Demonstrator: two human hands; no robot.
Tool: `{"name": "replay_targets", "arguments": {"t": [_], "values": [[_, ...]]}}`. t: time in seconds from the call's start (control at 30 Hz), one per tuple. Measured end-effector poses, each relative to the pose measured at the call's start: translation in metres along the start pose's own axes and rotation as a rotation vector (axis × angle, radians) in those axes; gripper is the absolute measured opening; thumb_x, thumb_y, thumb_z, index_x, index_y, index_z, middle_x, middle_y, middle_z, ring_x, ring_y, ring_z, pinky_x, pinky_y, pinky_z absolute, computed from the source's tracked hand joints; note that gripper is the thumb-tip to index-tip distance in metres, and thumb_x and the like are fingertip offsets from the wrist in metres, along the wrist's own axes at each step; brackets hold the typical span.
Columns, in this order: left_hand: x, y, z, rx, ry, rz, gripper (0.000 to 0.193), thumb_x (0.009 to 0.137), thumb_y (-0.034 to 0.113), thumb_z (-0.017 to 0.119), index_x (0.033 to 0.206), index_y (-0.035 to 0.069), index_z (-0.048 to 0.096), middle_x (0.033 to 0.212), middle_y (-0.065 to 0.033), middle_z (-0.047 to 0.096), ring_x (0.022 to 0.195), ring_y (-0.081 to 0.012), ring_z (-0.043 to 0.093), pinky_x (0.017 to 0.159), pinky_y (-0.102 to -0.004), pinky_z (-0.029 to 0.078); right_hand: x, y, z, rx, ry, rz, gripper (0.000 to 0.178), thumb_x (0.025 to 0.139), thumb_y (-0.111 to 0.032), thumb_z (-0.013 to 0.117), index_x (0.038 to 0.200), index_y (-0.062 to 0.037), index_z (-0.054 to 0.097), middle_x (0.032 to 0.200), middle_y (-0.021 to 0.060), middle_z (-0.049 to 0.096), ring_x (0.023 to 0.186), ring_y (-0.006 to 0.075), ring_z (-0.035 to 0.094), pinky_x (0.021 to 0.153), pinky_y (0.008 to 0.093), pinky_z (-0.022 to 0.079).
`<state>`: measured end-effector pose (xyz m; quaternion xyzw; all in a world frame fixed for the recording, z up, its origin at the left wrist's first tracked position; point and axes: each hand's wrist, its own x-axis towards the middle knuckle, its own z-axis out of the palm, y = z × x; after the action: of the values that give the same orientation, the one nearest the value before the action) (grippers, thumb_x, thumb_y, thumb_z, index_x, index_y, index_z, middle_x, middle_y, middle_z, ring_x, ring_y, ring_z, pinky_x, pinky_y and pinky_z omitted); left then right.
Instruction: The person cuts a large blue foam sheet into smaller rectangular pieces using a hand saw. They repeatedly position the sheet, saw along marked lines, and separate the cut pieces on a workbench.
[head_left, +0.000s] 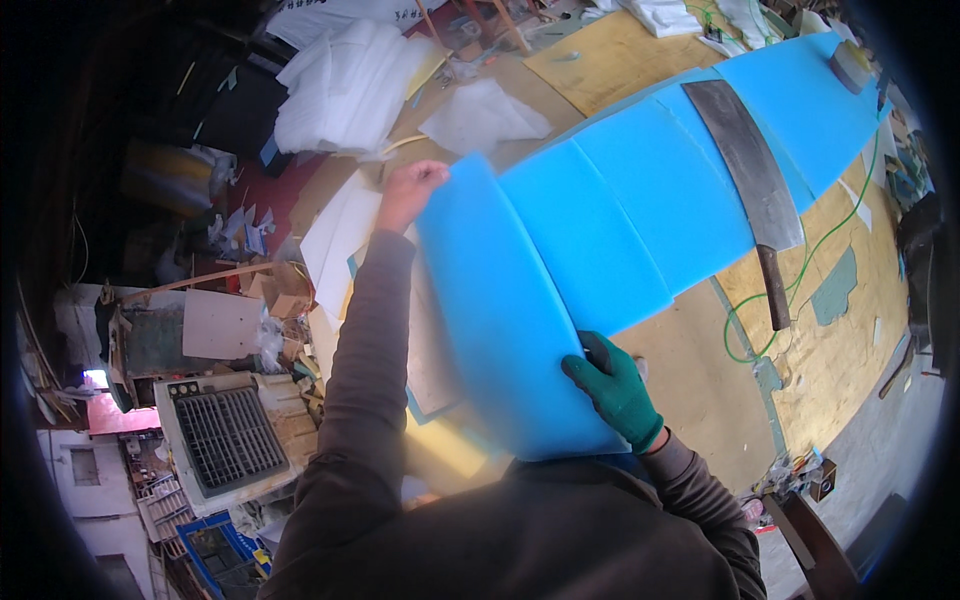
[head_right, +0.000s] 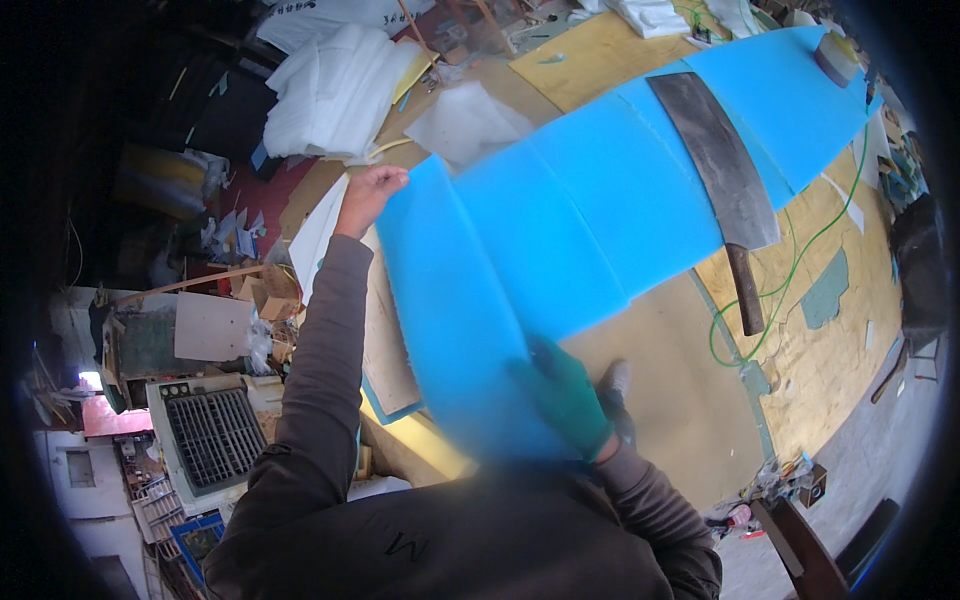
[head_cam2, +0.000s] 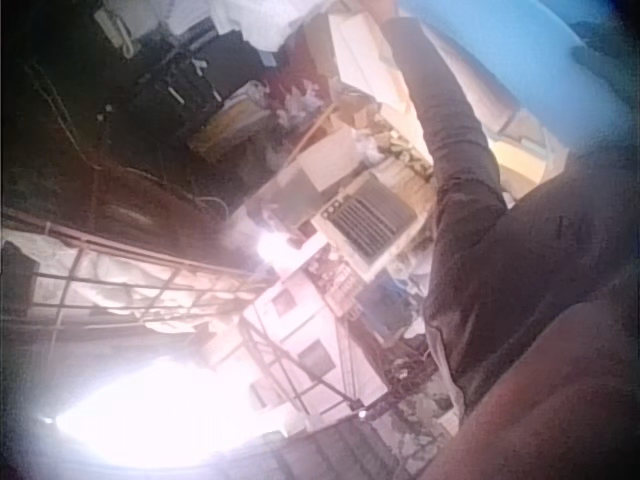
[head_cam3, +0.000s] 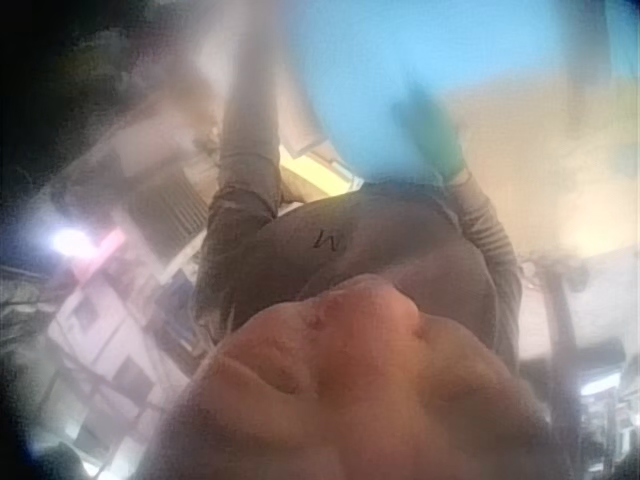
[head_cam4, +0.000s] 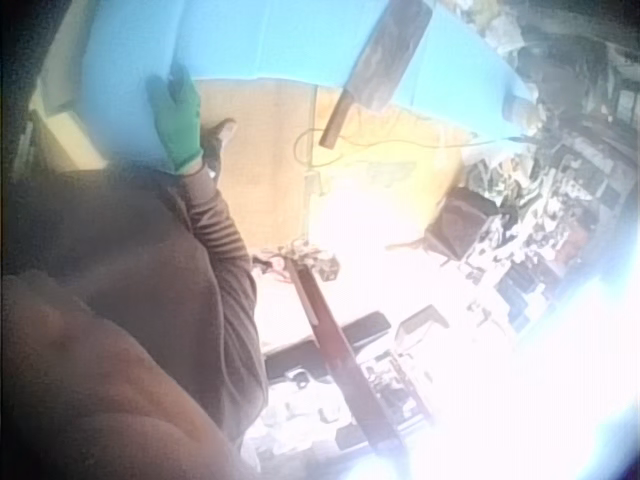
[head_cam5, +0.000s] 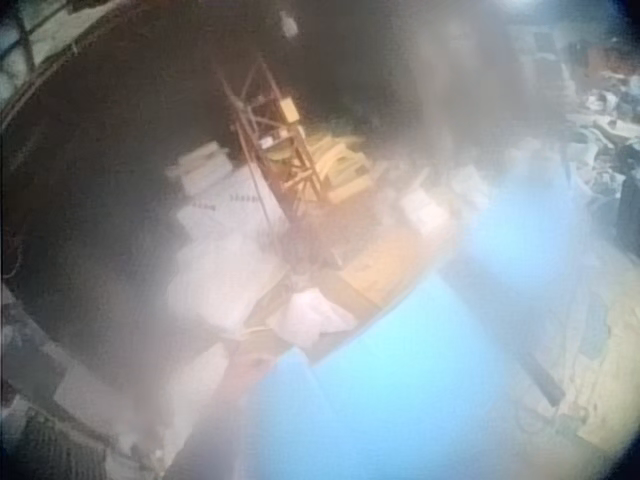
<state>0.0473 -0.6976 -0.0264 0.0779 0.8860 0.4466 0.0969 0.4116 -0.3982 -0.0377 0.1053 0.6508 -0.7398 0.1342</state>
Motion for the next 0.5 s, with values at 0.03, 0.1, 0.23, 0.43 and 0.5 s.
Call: {"name": "replay_targets", "arguments": {"t": [0.03, 0.1, 0.23, 0.43, 0.5], "values": [[-0.001, 0.002, 0.002, 0.005, 0.017, 0.034, 0.03, 0.102, 0.02, 0.079, 0.123, -0.003, 0.08, 0.111, -0.0067, 0.081, 0.103, -0.0129, 0.074, 0.095, -0.0289, 0.057, 0.0, 0.0, 0.0, 0.005, 0.007, -0.03, 0.039, 0.106, -0.023, 0.071, 0.136, 0.0012, 0.067, 0.086, 0.0025, 0.065, 0.078, 0.0076, 0.056, 0.069, 0.0298, 0.045], [-0.003, 0.006, 0.006, 0.031, 0.064, 0.049, 0.029, 0.102, 0.02, 0.078, 0.121, -0.003, 0.081, 0.108, -0.007, 0.082, 0.101, -0.0129, 0.074, 0.094, -0.0295, 0.058, -0.001, 0.0, -0.001, 0.082, 0.001, -0.04, 0.039, 0.106, -0.023, 0.071, 0.136, 0.0012, 0.068, 0.086, 0.004, 0.067, 0.078, 0.0082, 0.058, 0.069, 0.0303, 0.046], [-0.004, 0.011, 0.01, 0.12, 0.105, 0.037, 0.029, 0.101, 0.02, 0.079, 0.119, -0.002, 0.081, 0.105, -0.0079, 0.083, 0.099, -0.0129, 0.075, 0.092, -0.03, 0.058, -0.002, -0.001, -0.009, -0.008, -0.022, -0.074, 0.04, 0.105, -0.024, 0.071, 0.136, 0.0014, 0.069, 0.088, 0.0067, 0.071, 0.08, 0.0099, 0.06, 0.07, 0.032, 0.048], [0.009, 0.0, 0.01, 0.141, 0.08, 0.032, 0.028, 0.101, 0.019, 0.078, 0.118, -0.003, 0.081, 0.106, -0.0088, 0.083, 0.1, -0.0141, 0.076, 0.092, -0.031, 0.059, -0.005, -0.01, -0.009, 0.069, 0.003, -0.036, 0.04, 0.106, -0.025, 0.07, 0.137, 0.0005, 0.069, 0.088, 0.0064, 0.07, 0.079, 0.01, 0.058, 0.07, 0.0324, 0.047], [0.013, -0.004, 0.013, 0.176, 0.053, 0.046, 0.028, 0.102, 0.017, 0.077, 0.119, -0.004, 0.08, 0.108, -0.0092, 0.082, 0.102, -0.0147, 0.076, 0.093, -0.0312, 0.059, -0.005, -0.014, -0.008, 0.104, 0.001, -0.012, 0.04, 0.107, -0.026, 0.07, 0.137, -0.0001, 0.069, 0.087, 0.0056, 0.069, 0.078, 0.0096, 0.057, 0.069, 0.0319, 0.046]]}}
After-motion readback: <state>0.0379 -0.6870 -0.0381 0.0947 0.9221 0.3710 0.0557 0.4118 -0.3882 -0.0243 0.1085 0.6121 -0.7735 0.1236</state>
